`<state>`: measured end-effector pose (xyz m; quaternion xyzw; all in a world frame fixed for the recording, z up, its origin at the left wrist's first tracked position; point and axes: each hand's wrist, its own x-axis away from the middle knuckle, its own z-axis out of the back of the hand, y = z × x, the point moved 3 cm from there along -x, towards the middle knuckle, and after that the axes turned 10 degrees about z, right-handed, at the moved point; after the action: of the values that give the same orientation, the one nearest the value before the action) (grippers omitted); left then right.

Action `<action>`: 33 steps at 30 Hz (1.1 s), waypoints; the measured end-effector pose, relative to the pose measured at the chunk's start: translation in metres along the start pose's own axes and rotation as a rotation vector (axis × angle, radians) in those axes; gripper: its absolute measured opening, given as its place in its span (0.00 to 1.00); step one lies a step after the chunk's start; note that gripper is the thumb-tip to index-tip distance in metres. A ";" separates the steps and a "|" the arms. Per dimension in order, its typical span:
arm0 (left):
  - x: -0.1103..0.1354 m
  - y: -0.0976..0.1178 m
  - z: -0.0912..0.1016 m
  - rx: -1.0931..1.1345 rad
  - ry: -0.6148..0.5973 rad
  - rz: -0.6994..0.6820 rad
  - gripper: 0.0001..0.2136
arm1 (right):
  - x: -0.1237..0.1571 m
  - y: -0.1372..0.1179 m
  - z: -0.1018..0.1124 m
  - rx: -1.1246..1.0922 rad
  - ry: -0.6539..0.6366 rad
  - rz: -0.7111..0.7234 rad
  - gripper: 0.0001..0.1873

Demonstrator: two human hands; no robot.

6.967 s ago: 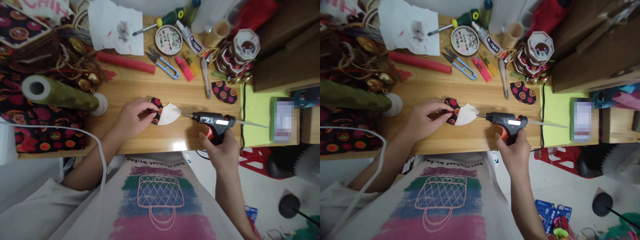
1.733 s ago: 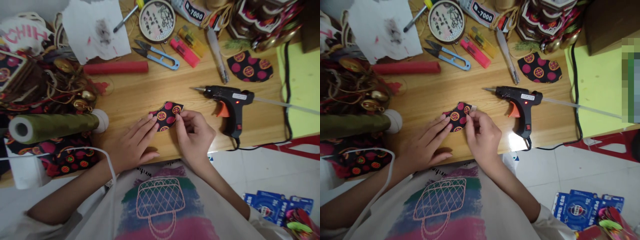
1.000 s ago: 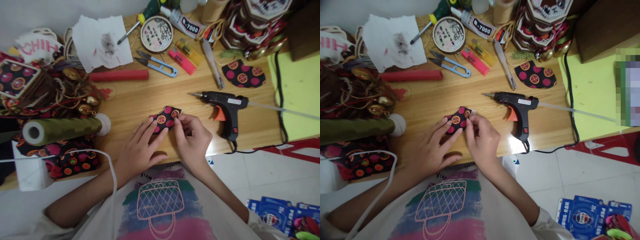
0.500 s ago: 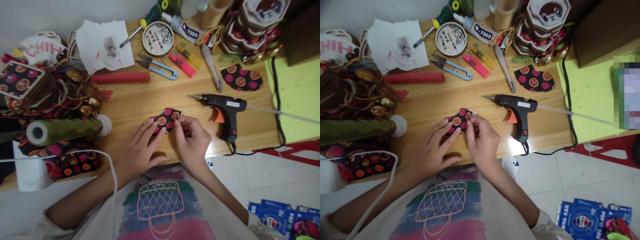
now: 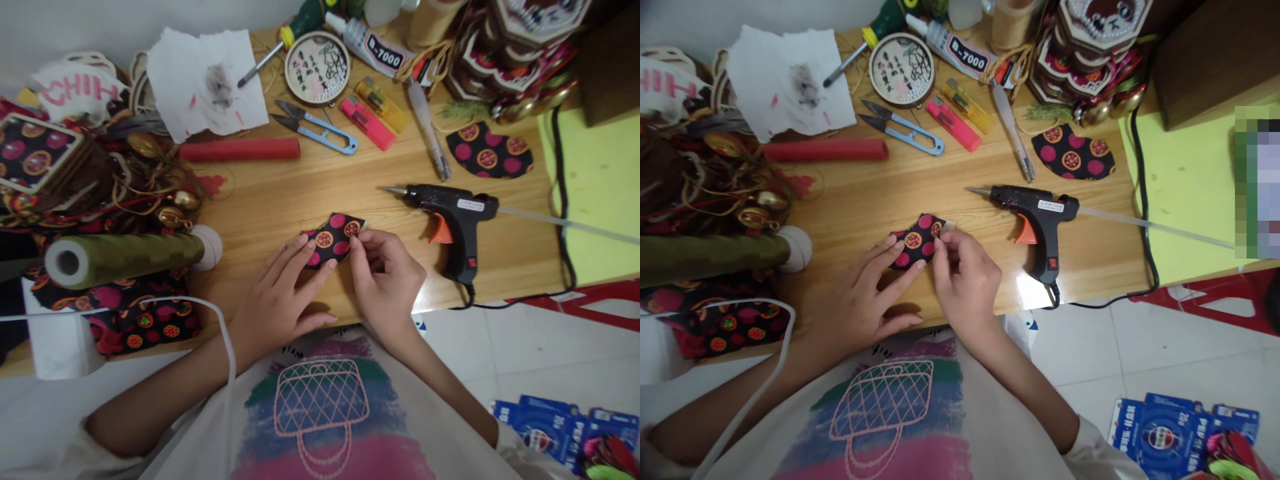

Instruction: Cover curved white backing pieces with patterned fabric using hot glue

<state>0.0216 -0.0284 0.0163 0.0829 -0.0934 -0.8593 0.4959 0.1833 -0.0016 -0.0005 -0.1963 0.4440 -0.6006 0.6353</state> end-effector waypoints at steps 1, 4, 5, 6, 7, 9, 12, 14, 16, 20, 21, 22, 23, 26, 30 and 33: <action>0.000 0.000 0.000 0.003 -0.005 0.000 0.29 | 0.000 0.000 0.000 0.004 -0.003 -0.005 0.02; 0.001 -0.002 0.001 0.026 -0.025 0.006 0.29 | 0.001 0.001 0.000 0.009 -0.010 -0.014 0.02; 0.001 -0.002 0.001 0.037 -0.029 0.008 0.29 | 0.001 0.001 0.000 0.009 -0.011 -0.013 0.02; 0.001 -0.002 0.002 0.049 -0.034 0.009 0.29 | 0.001 0.001 0.000 0.007 -0.010 -0.012 0.02; 0.001 -0.003 0.002 0.060 -0.039 0.012 0.29 | 0.001 0.001 0.000 0.004 -0.009 -0.011 0.02; 0.000 -0.003 0.002 0.072 -0.055 0.034 0.31 | 0.000 0.001 0.000 -0.006 -0.007 -0.012 0.02; -0.001 -0.002 -0.001 0.039 -0.049 0.079 0.36 | 0.000 0.001 0.000 -0.019 -0.009 -0.019 0.02; -0.002 -0.001 -0.003 0.008 -0.020 0.083 0.36 | 0.000 0.001 0.000 -0.017 -0.013 -0.023 0.02; -0.002 -0.001 -0.004 -0.009 -0.001 0.072 0.35 | 0.000 0.001 0.000 -0.017 -0.016 -0.023 0.02; -0.002 -0.002 -0.001 -0.026 -0.020 0.016 0.31 | 0.000 0.000 0.000 -0.023 -0.014 -0.019 0.01; -0.002 -0.003 0.000 -0.030 -0.026 0.003 0.30 | 0.000 0.000 0.000 -0.023 -0.015 -0.021 0.01; -0.002 -0.003 0.001 -0.033 -0.029 -0.006 0.30 | 0.000 0.000 0.000 -0.021 -0.015 -0.023 0.01; -0.002 -0.004 0.001 -0.034 -0.031 -0.010 0.30 | 0.000 0.000 0.000 -0.020 -0.017 -0.025 0.01; -0.002 -0.004 0.001 -0.039 -0.033 -0.016 0.30 | 0.000 0.000 0.000 -0.019 -0.015 -0.016 0.02; -0.001 -0.004 0.001 -0.029 -0.036 -0.012 0.30 | 0.000 0.001 0.000 -0.017 -0.002 0.006 0.02; 0.001 -0.005 0.001 0.000 -0.053 -0.008 0.30 | 0.000 0.001 0.000 -0.018 0.000 0.014 0.02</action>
<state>0.0172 -0.0267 0.0160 0.0603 -0.1063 -0.8631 0.4900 0.1834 -0.0017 -0.0013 -0.1988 0.4509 -0.5921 0.6377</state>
